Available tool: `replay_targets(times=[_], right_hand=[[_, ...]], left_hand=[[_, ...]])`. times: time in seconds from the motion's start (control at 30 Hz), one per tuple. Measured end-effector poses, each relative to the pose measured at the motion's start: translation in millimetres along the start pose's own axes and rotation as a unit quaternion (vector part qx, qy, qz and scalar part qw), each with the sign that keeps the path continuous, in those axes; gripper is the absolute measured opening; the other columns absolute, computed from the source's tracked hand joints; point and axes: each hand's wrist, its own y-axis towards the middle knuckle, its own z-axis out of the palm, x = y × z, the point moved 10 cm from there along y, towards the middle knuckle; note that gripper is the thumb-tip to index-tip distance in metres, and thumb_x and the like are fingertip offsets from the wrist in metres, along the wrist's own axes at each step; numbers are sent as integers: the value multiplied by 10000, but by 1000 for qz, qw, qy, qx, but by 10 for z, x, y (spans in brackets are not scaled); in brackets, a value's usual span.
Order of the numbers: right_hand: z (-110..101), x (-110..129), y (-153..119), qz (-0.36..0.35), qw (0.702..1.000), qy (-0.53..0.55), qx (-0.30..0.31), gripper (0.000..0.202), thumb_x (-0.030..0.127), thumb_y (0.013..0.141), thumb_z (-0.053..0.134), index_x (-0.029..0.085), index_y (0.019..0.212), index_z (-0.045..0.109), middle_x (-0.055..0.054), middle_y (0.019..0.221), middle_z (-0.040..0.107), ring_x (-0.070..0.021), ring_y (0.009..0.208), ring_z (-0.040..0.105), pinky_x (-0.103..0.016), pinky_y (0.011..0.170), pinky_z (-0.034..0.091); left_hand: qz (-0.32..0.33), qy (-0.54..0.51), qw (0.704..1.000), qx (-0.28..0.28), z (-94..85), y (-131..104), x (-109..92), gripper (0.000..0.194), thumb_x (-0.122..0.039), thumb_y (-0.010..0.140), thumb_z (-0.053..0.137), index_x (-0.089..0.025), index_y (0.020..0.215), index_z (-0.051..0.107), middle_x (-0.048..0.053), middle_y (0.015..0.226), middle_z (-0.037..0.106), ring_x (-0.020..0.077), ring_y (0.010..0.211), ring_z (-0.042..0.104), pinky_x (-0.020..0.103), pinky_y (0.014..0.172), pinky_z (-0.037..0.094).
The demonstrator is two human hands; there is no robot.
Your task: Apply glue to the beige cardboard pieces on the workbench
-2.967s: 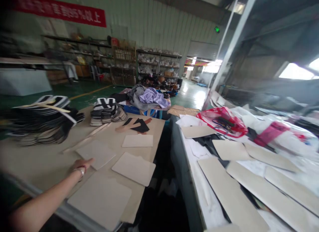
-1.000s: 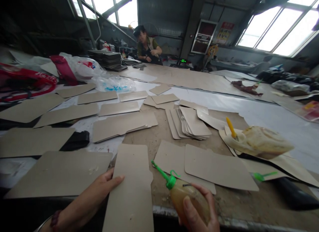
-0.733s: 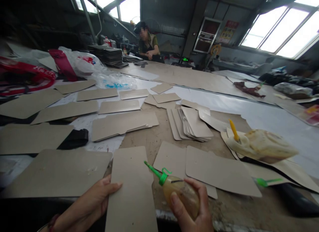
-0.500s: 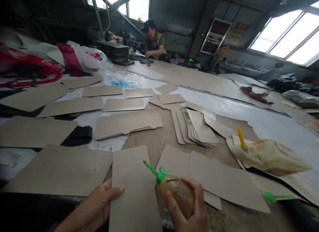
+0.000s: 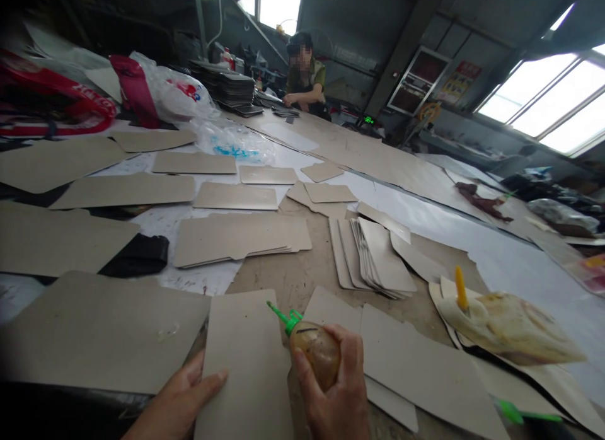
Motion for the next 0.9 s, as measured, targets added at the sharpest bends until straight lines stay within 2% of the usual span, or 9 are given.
replay_targets(times=[0.27,0.43,0.67,0.9], right_hand=[[160,120,138,-49,998,-19,22,362,496,793,634,259,1044,522,-21,1019,525,-226,931,533,-367,825,433],[151,193,162,-69,997,-32,21,346,486,795,636,257,1033,533,-20,997,532,-224,918,532,-358,811,435],[103,242,119,-81,995,-40,44,287,436,819,628,256,1023,533,-17,1005,519,-206,939,525,-341,827,433],[21,196,26,-82,993,-58,55,279,423,827,604,253,1033,527,-26,1011,514,-219,939,529,-350,829,431]], left_hand=[[0,-25,1000,7,-59,148,126,722,-352,633,730,-72,1249,478,140,879,740,320,745,690,386,695,522],[-1,-29,1000,9,-56,151,132,760,-362,628,735,-63,1271,463,133,866,738,316,745,689,377,696,521],[2,0,1000,6,-31,75,59,670,-375,668,715,-93,1246,527,141,903,734,317,768,690,382,710,528],[18,11,1000,14,-73,170,97,600,-332,694,690,-88,1220,534,145,926,731,306,783,691,368,710,530]])
